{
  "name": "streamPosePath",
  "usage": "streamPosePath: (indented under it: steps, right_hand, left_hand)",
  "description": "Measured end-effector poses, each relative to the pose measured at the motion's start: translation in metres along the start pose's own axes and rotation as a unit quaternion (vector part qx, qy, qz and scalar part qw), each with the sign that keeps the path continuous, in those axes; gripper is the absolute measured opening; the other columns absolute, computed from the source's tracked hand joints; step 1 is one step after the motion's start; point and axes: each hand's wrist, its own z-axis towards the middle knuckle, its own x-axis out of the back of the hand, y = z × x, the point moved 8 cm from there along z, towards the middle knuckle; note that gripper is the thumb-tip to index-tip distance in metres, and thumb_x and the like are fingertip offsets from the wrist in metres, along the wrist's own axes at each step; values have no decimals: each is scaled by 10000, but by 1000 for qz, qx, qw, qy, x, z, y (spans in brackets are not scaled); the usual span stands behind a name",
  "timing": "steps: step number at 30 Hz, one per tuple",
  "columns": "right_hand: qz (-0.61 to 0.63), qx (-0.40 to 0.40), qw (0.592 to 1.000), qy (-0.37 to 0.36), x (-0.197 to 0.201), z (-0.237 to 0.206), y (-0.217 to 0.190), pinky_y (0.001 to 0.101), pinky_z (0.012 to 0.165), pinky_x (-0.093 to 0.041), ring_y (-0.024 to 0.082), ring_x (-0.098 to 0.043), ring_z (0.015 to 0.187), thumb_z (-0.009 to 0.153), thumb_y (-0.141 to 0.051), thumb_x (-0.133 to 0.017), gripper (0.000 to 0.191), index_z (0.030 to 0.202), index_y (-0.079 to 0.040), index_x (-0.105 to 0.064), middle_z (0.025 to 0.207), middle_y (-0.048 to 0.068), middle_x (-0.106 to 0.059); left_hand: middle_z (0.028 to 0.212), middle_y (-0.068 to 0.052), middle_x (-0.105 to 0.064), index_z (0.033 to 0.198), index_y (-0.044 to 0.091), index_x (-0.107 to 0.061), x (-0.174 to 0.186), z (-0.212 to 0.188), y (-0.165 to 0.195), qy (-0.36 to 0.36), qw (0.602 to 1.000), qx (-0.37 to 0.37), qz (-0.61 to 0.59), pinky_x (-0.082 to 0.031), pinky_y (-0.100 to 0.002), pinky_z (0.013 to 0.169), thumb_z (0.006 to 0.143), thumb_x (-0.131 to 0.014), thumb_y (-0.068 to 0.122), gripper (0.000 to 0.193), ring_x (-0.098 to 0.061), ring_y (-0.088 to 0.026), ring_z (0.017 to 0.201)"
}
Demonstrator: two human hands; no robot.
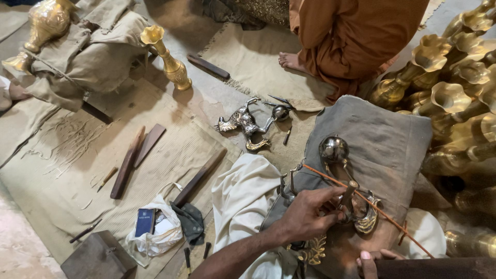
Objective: The person sits on the floor and works on a silver-toned metal bird ornament resting on a sandbag. They hold a small punch against the ornament's surface with one hand and strike it with a wooden mallet held in the other hand, repositioning the punch repeatedly to work different spots on the decoration.
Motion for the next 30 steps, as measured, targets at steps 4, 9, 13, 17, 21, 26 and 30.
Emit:
streamPosePath:
  steps: [4, 9, 13, 17, 21, 26, 30]
  right_hand:
    - [22, 47, 996, 71, 8, -3, -5, 314, 837, -542, 162, -707, 702, 849, -201, -818, 289, 993, -26, -638, 748, 99, -744]
    - [-13, -35, 998, 41, 4, 2, 4, 350, 913, -502, 187, -714, 745, 824, -156, -823, 308, 1017, 21, -662, 812, 108, -761]
    - [24, 47, 994, 91, 8, -6, -8, 332, 972, -496, 166, -705, 758, 867, -206, -804, 468, 1197, 2, -546, 806, 93, -731]
    - [27, 54, 993, 102, 6, -13, -10, 331, 979, -502, 167, -704, 765, 875, -222, -807, 507, 1232, -4, -522, 781, 89, -726]
    - [34, 96, 987, 121, 11, -16, -17, 322, 1020, -481, 151, -695, 801, 882, -229, -810, 527, 1223, 10, -486, 789, 73, -714]
    - [29, 72, 992, 104, 8, -14, -8, 327, 1021, -490, 166, -702, 778, 896, -203, -804, 477, 1200, 13, -506, 773, 89, -721]
    - [59, 79, 989, 110, 7, -12, -1, 319, 950, -525, 135, -713, 770, 880, -199, -794, 552, 1279, -8, -462, 837, 65, -718]
  left_hand:
    - [1002, -86, -757, 1462, 76, -588, -1, 0, -1, -4, 1000, 7, -13, -622, -290, 793, 918, -699, -4, 561, -747, -141, 887]
    - [994, -86, -753, 1466, 74, -576, -2, -1, -3, -5, 1000, 11, -28, -613, -289, 785, 926, -704, 0, 560, -732, -131, 874]
    - [986, -86, -754, 1472, 76, -570, -2, -1, -4, -9, 1000, 18, -15, -619, -292, 794, 921, -709, 13, 571, -739, -135, 881]
    - [1006, -93, -762, 1451, 70, -581, -2, 0, -4, -8, 1000, 14, -9, -629, -298, 809, 935, -717, 26, 536, -756, -146, 909]
    - [1029, -102, -756, 1443, 69, -580, -1, 0, -2, -1, 1000, 8, 8, -633, -304, 796, 932, -734, 43, 534, -757, -157, 906]
    - [1006, -99, -761, 1459, 73, -576, -2, 0, -4, -6, 1000, 18, 7, -633, -307, 785, 922, -732, 49, 560, -758, -166, 885]
    - [1018, -98, -766, 1450, 71, -578, -2, 1, -3, -8, 1000, 8, 24, -638, -308, 803, 921, -733, 47, 552, -764, -171, 905]
